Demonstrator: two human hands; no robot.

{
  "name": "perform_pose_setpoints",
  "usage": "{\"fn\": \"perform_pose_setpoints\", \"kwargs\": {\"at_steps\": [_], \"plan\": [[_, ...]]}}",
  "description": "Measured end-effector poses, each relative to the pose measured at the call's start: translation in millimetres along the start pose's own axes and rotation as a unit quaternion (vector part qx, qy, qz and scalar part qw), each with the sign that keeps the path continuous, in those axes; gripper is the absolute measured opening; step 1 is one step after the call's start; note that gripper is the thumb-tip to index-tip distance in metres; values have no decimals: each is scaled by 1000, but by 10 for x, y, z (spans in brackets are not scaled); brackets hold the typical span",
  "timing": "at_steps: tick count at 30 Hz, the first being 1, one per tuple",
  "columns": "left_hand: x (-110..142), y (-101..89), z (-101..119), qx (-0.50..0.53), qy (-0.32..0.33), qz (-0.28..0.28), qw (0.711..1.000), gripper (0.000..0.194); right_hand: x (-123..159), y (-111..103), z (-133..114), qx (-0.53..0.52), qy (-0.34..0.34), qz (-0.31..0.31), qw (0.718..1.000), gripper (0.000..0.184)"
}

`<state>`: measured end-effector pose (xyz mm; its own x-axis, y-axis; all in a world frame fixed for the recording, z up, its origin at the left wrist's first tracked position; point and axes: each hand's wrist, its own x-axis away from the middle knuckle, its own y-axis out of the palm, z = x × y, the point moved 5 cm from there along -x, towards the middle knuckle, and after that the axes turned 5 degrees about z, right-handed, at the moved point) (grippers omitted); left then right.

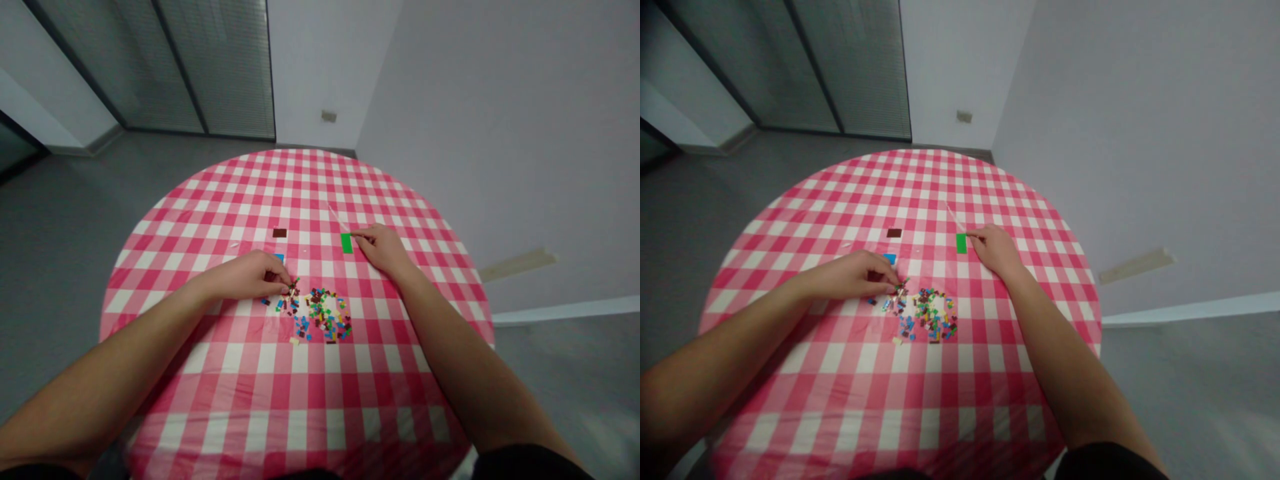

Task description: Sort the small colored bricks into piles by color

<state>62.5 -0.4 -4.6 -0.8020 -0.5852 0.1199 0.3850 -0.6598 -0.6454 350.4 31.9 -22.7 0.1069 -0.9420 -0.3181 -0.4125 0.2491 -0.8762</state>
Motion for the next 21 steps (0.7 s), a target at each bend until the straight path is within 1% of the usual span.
{"fn": "perform_pose_setpoints", "kwargs": {"at_steps": [8,11,13,15,17,21], "plan": [[1,5,22,-6,16,7,1000,20,12,-42,-41,-29,11,10,999,35],[-2,-5,27,-12,20,19,1000,19,27,-109,-133,-35,6,29,999,32],[-6,-30,29,-25,19,39,999,20,49,-150,-253,-41,-15,28,999,27],[-13,-58,38,-49,16,61,997,20,87,-172,-409,-54,-44,13,997,23],[-22,-71,58,-71,14,70,995,21,143,-165,-586,-71,-85,-19,994,22],[-31,-56,114,-86,25,66,994,21,279,-94,-880,-77,-152,-111,979,20]]}}
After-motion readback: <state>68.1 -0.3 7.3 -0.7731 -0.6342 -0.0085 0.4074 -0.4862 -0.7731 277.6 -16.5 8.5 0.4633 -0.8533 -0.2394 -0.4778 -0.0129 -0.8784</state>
